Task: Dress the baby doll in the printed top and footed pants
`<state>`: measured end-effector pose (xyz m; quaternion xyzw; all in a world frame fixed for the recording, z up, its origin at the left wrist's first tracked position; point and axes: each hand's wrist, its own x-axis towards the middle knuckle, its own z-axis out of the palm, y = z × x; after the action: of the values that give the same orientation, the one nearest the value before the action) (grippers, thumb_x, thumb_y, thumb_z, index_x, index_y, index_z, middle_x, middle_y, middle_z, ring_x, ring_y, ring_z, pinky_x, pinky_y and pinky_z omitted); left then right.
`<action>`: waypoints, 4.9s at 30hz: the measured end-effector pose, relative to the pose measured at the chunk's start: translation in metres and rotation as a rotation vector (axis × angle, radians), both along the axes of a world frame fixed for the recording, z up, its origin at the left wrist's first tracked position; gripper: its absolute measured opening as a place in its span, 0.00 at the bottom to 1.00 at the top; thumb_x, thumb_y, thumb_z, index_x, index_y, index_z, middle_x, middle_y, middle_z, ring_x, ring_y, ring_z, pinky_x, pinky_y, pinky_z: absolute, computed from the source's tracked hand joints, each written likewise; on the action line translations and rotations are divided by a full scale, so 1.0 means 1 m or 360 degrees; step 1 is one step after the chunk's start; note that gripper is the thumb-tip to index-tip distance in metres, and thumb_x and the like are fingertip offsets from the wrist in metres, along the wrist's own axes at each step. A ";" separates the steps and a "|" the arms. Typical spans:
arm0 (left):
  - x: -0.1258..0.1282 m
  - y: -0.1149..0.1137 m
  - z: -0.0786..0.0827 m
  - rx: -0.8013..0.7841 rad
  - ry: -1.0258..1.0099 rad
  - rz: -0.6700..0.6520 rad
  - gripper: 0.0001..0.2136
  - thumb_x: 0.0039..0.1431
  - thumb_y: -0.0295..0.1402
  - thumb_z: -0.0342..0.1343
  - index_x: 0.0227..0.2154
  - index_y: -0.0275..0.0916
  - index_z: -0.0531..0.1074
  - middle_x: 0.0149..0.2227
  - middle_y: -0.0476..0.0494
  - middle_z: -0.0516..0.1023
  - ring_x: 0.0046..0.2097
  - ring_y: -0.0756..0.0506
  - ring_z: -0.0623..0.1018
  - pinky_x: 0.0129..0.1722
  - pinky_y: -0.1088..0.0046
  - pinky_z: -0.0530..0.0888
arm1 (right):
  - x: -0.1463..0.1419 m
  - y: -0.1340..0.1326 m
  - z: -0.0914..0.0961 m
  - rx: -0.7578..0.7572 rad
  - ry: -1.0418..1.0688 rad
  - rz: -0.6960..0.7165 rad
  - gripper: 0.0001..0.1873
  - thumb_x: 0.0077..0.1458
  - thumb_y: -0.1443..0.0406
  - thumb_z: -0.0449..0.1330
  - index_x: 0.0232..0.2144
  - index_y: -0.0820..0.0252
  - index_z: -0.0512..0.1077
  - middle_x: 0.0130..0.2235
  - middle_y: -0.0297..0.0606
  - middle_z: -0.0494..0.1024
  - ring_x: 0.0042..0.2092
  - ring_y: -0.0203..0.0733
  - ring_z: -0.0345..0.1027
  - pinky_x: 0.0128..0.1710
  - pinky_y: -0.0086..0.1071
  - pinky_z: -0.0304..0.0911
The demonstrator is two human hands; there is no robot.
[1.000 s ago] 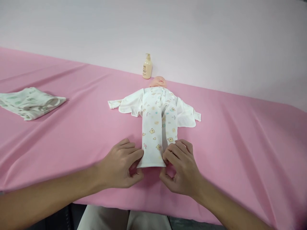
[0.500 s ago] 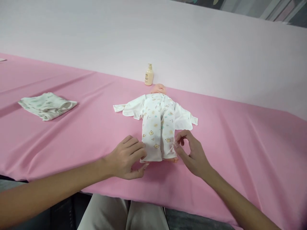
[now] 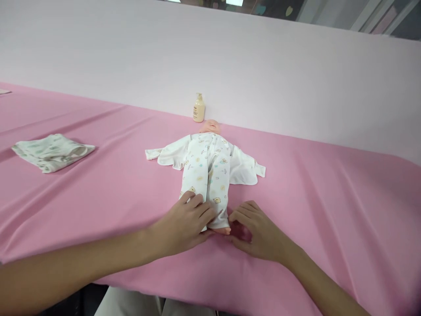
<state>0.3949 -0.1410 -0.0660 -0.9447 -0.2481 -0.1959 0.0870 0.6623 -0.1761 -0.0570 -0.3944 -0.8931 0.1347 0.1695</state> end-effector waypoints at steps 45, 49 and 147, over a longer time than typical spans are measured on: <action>0.001 -0.016 -0.008 -0.0195 -0.0340 0.0028 0.04 0.63 0.31 0.59 0.36 0.40 0.69 0.35 0.47 0.77 0.38 0.43 0.71 0.44 0.59 0.66 | 0.010 -0.002 0.000 0.0137 0.0303 0.0349 0.16 0.48 0.75 0.55 0.28 0.53 0.51 0.25 0.27 0.55 0.28 0.37 0.47 0.39 0.37 0.57; -0.001 -0.019 -0.001 -0.0372 -0.0471 -0.0014 0.10 0.64 0.39 0.61 0.38 0.39 0.70 0.37 0.45 0.78 0.40 0.43 0.73 0.45 0.59 0.67 | 0.012 -0.003 -0.003 0.0111 0.0391 0.0337 0.13 0.53 0.73 0.54 0.30 0.53 0.54 0.26 0.27 0.59 0.28 0.38 0.50 0.37 0.37 0.58; -0.046 0.073 0.085 -0.2922 -0.1478 0.0732 0.19 0.54 0.50 0.70 0.37 0.39 0.80 0.28 0.43 0.83 0.32 0.41 0.83 0.32 0.68 0.82 | -0.052 0.076 0.041 -0.1950 0.1830 -0.0922 0.20 0.55 0.50 0.70 0.40 0.59 0.78 0.34 0.39 0.80 0.32 0.40 0.73 0.28 0.31 0.72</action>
<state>0.3493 -0.0682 0.0186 -0.4106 -0.4833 -0.2543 -0.7302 0.6101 -0.1005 -0.0157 -0.4976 -0.3061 0.7180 0.3785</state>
